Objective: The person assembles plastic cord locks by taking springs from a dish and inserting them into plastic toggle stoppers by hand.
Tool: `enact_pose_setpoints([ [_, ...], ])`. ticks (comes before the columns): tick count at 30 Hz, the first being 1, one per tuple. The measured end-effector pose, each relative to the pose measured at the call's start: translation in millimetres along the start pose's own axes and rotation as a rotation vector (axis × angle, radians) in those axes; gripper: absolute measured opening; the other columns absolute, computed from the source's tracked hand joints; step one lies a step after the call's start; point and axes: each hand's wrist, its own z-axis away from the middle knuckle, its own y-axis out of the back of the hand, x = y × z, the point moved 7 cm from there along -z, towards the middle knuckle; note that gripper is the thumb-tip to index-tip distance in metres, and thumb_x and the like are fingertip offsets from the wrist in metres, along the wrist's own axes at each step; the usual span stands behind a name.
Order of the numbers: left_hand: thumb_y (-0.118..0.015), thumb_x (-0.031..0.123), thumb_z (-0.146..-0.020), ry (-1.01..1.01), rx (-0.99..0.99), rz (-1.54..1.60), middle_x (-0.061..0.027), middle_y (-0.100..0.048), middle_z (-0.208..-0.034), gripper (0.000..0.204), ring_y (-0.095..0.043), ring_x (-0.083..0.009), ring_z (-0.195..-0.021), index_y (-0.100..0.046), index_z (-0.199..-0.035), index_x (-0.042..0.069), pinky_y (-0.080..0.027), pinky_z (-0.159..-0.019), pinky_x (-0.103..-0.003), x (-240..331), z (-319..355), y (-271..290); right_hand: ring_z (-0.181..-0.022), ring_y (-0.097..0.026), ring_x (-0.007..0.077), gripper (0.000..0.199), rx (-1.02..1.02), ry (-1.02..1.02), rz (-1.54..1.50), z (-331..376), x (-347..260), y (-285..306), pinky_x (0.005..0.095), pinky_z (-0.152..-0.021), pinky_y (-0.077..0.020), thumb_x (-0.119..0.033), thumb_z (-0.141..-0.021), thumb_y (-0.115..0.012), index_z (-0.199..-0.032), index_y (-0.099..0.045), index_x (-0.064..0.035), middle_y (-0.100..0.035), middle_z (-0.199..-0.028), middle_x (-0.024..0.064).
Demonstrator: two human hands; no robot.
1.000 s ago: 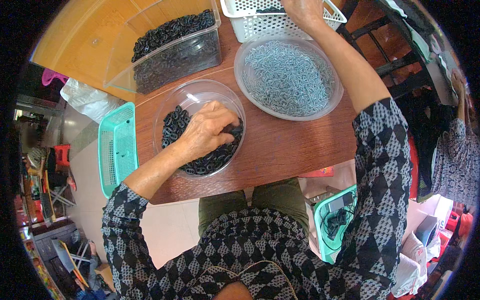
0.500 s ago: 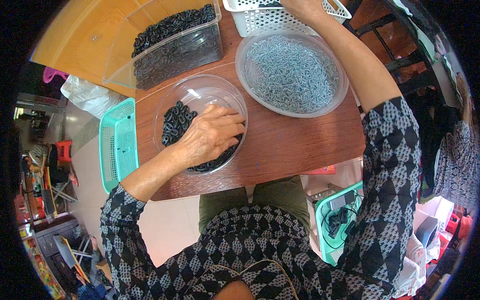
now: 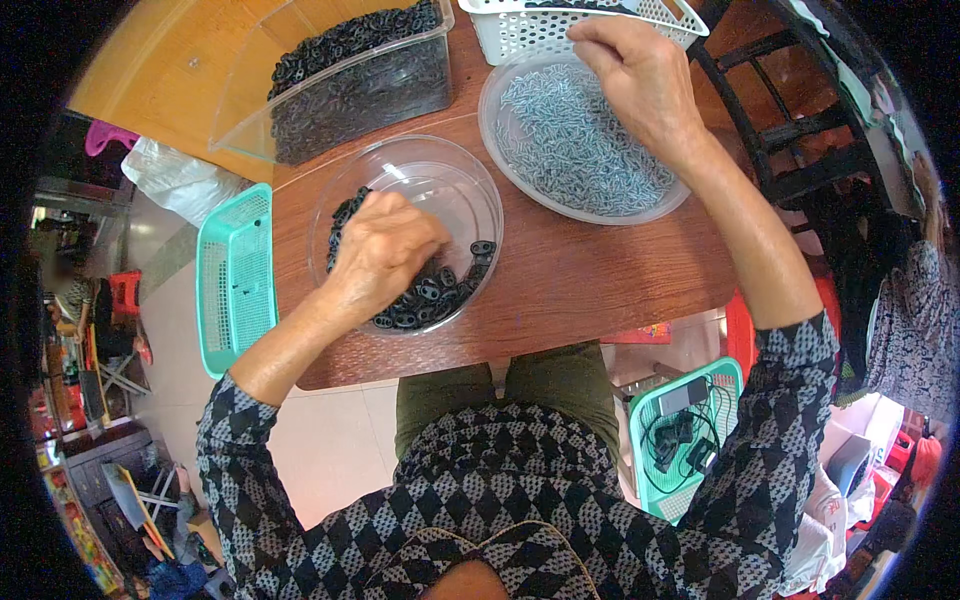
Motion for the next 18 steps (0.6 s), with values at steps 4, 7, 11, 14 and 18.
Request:
enact_pose_setpoints([
  [4, -0.073, 0.007, -0.065, -0.007, 0.017, 0.068, -0.0086, -0.057, -0.076, 0.025, -0.053, -0.0276, -0.074, -0.061, -0.086, 0.004, -0.042, -0.069, -0.038, 11, -17, -29, -0.080, -0.065, 0.0201, 0.014, -0.043, -0.062, -0.075, 17, -14, 0, 0.0290, -0.071, -0.0499, -0.009, -0.082, -0.064, -0.095, -0.067, -0.0034, -0.067, -0.088, 0.0104],
  [7, -0.070, 0.003, -0.064, -0.009, 0.013, 0.061, -0.0099, -0.055, -0.075, 0.021, -0.054, -0.0291, -0.076, -0.059, -0.082, 0.003, -0.042, -0.069, -0.039, 8, -21, -43, -0.080, -0.064, 0.0192, 0.013, -0.061, -0.092, -0.143, 26, -17, 1, 0.0283, -0.071, -0.0494, -0.005, -0.082, -0.064, -0.094, -0.067, -0.0026, -0.066, -0.086, 0.0101],
  [11, -0.063, -0.002, -0.064, 0.029, -0.012, 0.001, -0.0111, -0.054, -0.076, 0.017, -0.054, -0.0308, -0.079, -0.056, -0.079, 0.003, -0.042, -0.069, -0.040, -4, -13, -33, -0.078, -0.062, 0.0182, 0.012, -0.071, -0.115, -0.182, 37, -20, 4, 0.0277, -0.069, -0.0483, -0.003, -0.080, -0.064, -0.092, -0.067, -0.0014, -0.065, -0.083, 0.0092],
  [14, -0.058, -0.004, -0.063, 0.131, -0.083, -0.259, -0.0118, -0.054, -0.078, 0.017, -0.053, -0.0321, -0.080, -0.056, -0.078, 0.003, -0.040, -0.071, -0.042, -12, -8, -20, -0.076, -0.061, 0.0182, 0.012, -0.077, -0.141, -0.180, 42, -19, 11, 0.0276, -0.068, -0.0477, -0.003, -0.080, -0.064, -0.091, -0.067, -0.0007, -0.063, -0.081, 0.0090],
  [18, -0.061, -0.001, -0.063, 0.128, -0.036, -0.162, -0.0114, -0.054, -0.079, 0.018, -0.052, -0.0311, -0.083, -0.058, -0.080, 0.004, -0.038, -0.073, -0.042, 2, -20, -20, -0.076, -0.061, 0.0188, 0.012, -0.071, -0.171, -0.235, 46, -22, 12, 0.0278, -0.067, -0.0475, -0.002, -0.080, -0.064, -0.091, -0.066, 0.0000, -0.062, -0.080, 0.0096],
])
